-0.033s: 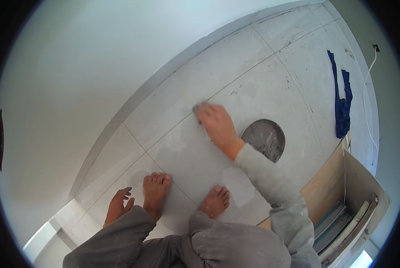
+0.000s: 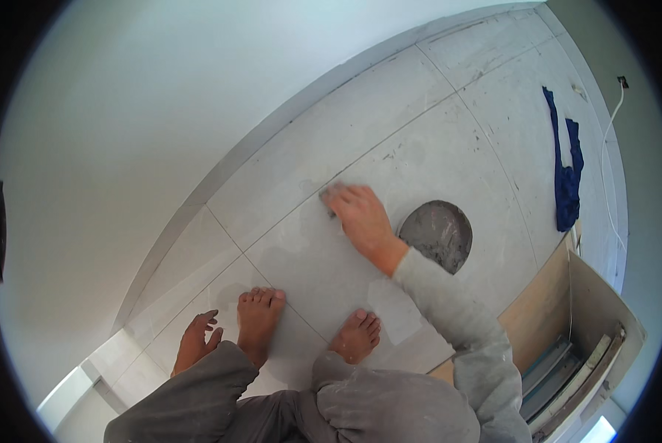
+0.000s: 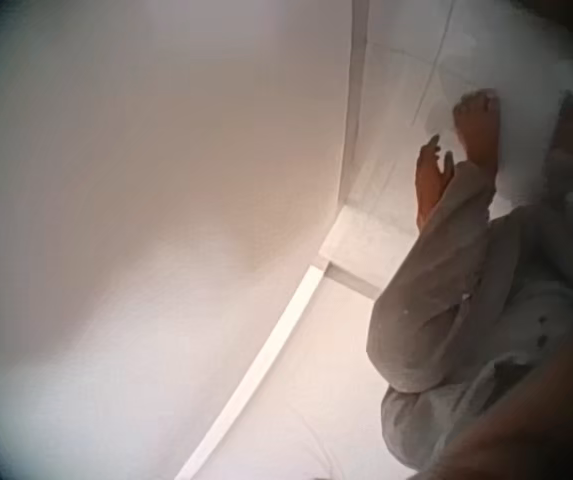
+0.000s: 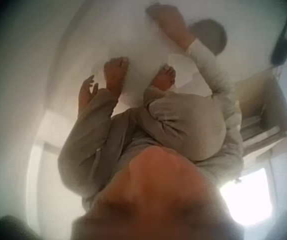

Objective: The person applies grout to the gaps between floor tiles using a small piece of tile as a spreader, picking up grout from a small container and smoothing it into the seams.

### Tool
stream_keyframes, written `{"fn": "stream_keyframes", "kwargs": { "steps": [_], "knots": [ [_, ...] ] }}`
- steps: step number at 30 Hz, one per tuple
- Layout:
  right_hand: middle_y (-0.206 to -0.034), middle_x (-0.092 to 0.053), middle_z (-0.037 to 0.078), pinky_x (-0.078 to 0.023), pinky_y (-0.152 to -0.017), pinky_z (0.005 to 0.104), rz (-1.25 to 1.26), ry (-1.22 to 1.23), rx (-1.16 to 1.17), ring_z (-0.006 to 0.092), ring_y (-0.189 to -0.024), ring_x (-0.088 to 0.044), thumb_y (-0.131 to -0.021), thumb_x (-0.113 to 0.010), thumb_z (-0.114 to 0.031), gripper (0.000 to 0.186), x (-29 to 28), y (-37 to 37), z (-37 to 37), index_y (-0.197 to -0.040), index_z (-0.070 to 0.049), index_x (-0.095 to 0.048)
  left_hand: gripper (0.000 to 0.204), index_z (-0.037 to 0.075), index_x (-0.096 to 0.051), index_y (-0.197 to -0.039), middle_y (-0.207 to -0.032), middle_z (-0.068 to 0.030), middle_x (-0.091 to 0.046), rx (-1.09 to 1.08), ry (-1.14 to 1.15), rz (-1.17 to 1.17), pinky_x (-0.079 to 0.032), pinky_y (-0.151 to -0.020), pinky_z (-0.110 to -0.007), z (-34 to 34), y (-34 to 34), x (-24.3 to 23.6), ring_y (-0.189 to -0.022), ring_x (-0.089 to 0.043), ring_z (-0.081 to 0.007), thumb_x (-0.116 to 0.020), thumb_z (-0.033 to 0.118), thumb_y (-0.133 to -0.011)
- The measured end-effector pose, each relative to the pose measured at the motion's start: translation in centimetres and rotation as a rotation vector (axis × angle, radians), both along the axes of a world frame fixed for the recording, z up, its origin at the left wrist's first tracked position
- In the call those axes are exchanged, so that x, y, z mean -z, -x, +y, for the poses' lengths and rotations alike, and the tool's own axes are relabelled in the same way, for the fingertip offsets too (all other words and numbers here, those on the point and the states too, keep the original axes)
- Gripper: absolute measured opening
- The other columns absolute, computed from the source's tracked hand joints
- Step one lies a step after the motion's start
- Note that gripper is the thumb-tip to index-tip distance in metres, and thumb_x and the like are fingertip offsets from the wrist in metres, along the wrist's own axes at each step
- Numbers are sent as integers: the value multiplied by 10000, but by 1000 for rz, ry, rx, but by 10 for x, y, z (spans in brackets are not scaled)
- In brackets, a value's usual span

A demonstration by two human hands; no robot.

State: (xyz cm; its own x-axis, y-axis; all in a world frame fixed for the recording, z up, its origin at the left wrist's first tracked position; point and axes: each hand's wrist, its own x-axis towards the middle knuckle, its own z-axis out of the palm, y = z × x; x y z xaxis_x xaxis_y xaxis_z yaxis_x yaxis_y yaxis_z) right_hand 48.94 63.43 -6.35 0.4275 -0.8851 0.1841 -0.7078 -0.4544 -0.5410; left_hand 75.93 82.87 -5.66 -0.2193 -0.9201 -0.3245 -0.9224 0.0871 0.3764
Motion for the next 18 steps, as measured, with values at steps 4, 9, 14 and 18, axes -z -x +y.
{"fn": "stream_keyframes", "kwargs": {
  "steps": [4, 9, 14, 18],
  "knots": [
    [-1204, -708, 105, -445, -1016, 413, 3, -26, -77, 294, -1152, -632, -813, -580, 48, 383, -8, 2, -5, -1166, -52, -688, 238, 80, -721, -1123, -1129, -123, -729, -54, -57, 79, -497, -926, -499, -7, 5, -5, -1082, -655, -349, -682, 193, -917],
    [-1203, -699, 103, -435, -1006, 412, 116, 177, 20, 286, -1152, -614, -823, -592, 4, 384, 7, -11, 12, -1193, -55, -673, 323, 74, -694, -1236, -1188, -147, -711, 130, -142, -71, -495, -966, -500, -2, 0, -5, -1139, -627, -378, -634, 208, -948],
    [-1187, -684, 114, -431, -1022, 420, 52, -144, -72, 282, -1142, -606, -846, -597, -34, 361, -6, -20, 15, -1201, -33, -661, 361, 67, -650, -1286, -1182, -151, -700, -49, -220, 82, -516, -931, -469, -11, 0, -28, -1096, -645, -349, -656, 178, -942],
    [-1215, -646, 123, -429, -1030, 414, 88, 147, 32, 290, -1095, -604, -841, -610, -51, 343, 10, -32, 17, -1179, -10, -658, 404, 62, -615, -1326, -1177, -155, -690, -263, -340, 166, -532, -903, -444, -17, -49, -82, -1061, -660, -326, -674, 153, -937]
  ]
}}
